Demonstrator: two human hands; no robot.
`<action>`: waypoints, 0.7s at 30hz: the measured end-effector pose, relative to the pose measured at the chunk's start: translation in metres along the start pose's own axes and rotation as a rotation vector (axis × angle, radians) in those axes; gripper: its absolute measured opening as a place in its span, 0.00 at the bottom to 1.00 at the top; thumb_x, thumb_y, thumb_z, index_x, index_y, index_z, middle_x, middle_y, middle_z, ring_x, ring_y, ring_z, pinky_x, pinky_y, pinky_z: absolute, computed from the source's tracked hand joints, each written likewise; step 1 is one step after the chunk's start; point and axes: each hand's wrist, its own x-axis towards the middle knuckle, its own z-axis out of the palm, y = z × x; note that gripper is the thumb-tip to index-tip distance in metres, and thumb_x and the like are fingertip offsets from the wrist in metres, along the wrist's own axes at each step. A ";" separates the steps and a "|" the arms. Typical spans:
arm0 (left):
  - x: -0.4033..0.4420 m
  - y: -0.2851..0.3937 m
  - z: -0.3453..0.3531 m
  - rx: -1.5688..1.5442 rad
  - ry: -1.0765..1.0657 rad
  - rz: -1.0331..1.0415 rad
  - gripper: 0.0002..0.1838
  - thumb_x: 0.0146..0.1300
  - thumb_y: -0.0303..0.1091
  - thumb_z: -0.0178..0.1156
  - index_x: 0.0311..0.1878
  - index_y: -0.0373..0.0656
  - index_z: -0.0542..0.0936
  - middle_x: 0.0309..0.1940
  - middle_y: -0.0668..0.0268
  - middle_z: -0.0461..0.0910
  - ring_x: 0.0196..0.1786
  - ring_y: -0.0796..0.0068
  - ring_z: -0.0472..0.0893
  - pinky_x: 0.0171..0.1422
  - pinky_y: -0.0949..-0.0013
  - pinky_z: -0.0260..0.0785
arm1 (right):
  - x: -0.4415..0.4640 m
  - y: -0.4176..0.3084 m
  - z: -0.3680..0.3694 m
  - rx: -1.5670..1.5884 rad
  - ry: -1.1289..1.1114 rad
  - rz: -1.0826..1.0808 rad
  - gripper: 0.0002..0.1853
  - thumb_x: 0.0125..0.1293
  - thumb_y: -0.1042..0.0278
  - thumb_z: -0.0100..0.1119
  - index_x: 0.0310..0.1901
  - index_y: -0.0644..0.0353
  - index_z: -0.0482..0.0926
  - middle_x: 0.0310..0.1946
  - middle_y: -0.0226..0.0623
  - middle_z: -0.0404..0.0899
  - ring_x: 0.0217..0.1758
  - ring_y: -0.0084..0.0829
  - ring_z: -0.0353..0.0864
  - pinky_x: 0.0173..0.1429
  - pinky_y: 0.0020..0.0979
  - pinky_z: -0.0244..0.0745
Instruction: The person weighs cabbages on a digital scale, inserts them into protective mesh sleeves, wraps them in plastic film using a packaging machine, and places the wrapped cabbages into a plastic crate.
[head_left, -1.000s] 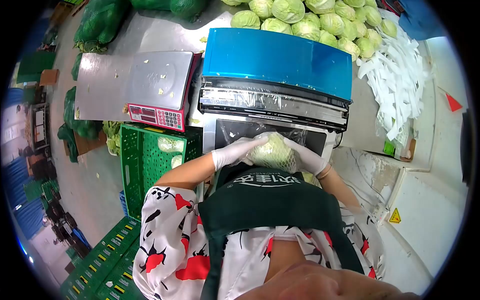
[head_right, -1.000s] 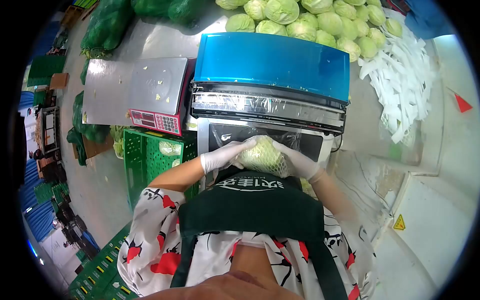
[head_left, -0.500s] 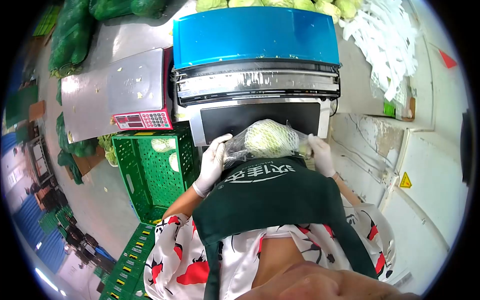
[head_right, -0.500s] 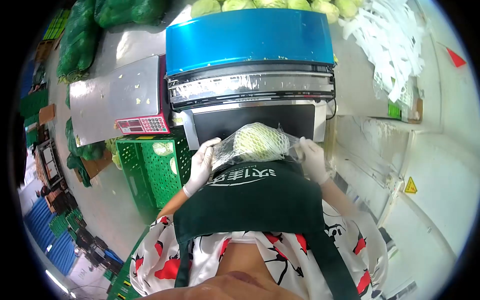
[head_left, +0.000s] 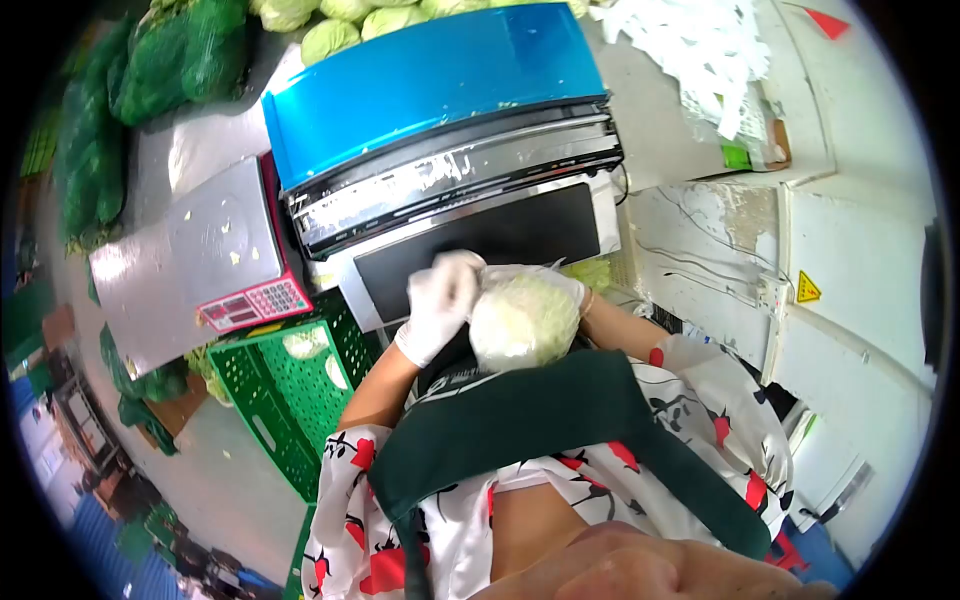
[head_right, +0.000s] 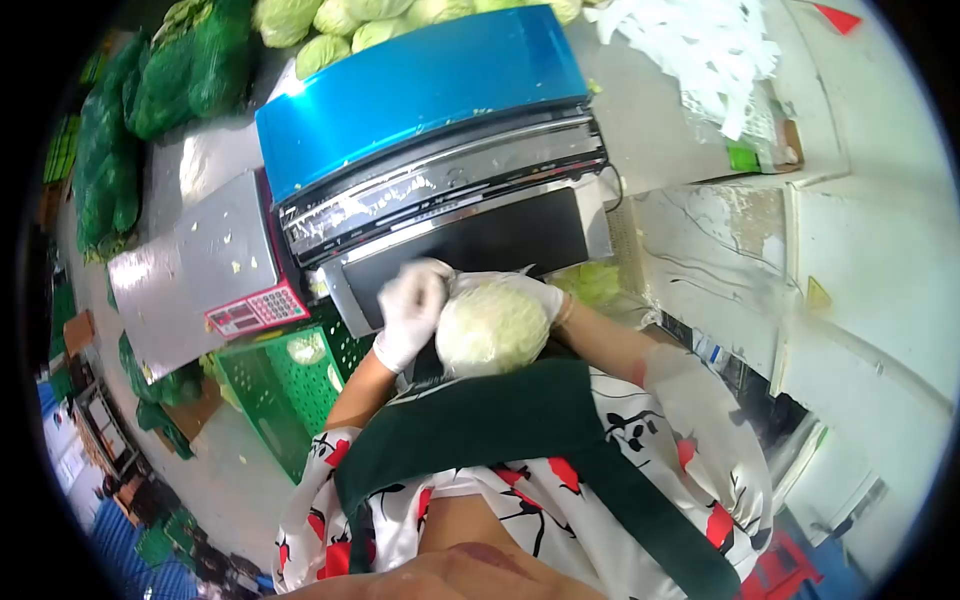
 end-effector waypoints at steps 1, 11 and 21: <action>0.014 0.013 -0.003 -0.144 0.202 -0.128 0.07 0.67 0.23 0.58 0.48 0.41 0.79 0.15 0.71 0.71 0.15 0.81 0.71 0.22 0.73 0.66 | 0.007 -0.015 0.017 -0.392 -0.115 -0.130 0.14 0.72 0.68 0.53 0.56 0.62 0.76 0.55 0.41 0.79 0.58 0.34 0.80 0.62 0.33 0.75; 0.000 -0.005 -0.024 -1.427 -0.353 -0.672 0.32 0.74 0.49 0.47 0.72 0.35 0.65 0.68 0.46 0.69 0.68 0.59 0.74 0.72 0.56 0.66 | -0.093 -0.175 -0.017 -1.757 1.425 -1.345 0.10 0.65 0.79 0.55 0.46 0.61 0.80 0.45 0.45 0.80 0.49 0.39 0.81 0.57 0.33 0.74; -0.197 -0.097 -0.177 -1.109 1.155 -0.790 0.24 0.72 0.42 0.40 0.62 0.39 0.74 0.56 0.55 0.80 0.57 0.58 0.81 0.61 0.52 0.77 | -0.306 -0.430 -0.426 -2.173 1.667 -0.214 0.24 0.69 0.56 0.52 0.63 0.57 0.75 0.60 0.41 0.79 0.62 0.43 0.79 0.62 0.44 0.74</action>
